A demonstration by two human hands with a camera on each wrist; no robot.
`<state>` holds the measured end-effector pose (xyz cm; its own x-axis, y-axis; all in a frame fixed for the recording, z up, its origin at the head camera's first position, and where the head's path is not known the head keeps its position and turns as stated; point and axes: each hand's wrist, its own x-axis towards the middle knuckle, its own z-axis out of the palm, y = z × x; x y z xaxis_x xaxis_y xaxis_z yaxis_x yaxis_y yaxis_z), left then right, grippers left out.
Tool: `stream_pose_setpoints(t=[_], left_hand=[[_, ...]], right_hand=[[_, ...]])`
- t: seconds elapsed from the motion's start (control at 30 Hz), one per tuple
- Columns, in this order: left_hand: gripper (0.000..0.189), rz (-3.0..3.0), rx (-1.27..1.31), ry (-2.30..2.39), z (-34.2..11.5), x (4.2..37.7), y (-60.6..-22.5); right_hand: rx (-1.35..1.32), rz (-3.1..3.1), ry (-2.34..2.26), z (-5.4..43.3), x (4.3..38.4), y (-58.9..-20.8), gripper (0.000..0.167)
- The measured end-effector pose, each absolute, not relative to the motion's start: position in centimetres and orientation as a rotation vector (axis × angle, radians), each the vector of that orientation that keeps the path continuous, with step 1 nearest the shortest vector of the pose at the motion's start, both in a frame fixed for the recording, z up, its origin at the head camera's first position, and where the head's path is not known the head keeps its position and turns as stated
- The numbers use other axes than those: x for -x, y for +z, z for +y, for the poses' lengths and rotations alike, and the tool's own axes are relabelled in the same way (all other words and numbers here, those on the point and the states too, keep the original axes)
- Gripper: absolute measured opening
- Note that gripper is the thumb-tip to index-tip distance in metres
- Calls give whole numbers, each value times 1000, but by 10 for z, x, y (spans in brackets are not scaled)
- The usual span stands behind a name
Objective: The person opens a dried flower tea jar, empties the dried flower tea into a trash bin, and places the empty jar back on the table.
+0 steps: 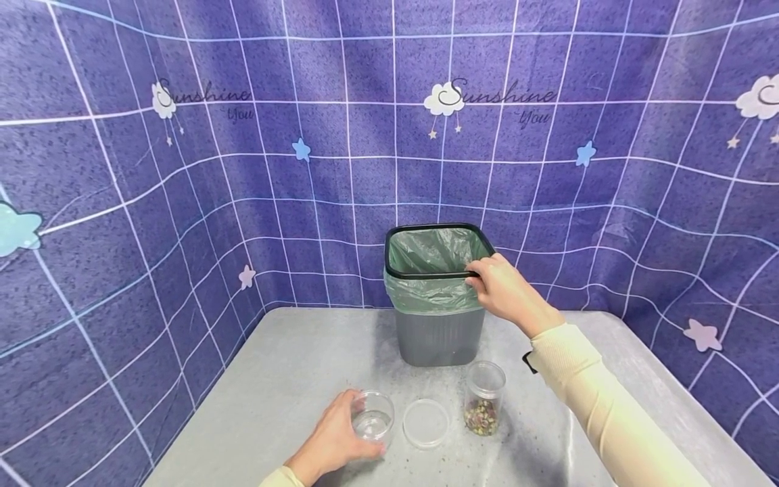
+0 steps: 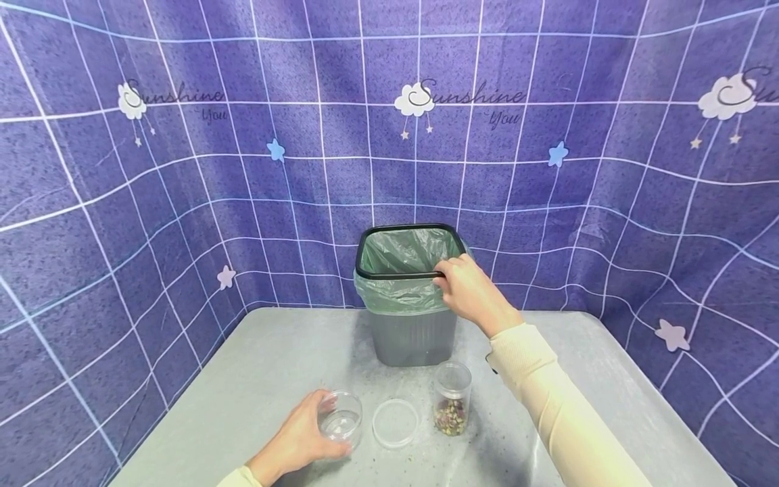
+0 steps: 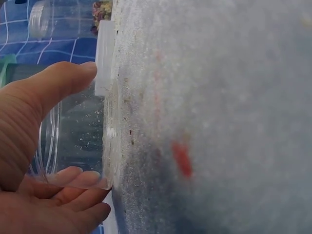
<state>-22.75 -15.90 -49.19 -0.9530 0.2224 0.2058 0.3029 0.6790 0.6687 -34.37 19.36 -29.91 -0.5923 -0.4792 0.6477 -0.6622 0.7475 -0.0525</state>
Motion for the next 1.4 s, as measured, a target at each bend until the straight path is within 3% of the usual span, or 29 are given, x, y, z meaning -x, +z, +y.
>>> stream_pose_setpoints(t=[0.23, 1.03, 1.4], left_hand=[[114, -2800, 409, -1206, -156, 227, -492], [113, -2757, 419, -1194, -152, 226, -495], [119, -2723, 395, -1102, -151, 224, -485]], right_hand=[[-856, -2323, 377, 194, 344, -299, 7], [-833, -2352, 425, 195, 339, -296, 29], [-820, -2338, 444, 197, 332, -293, 31]])
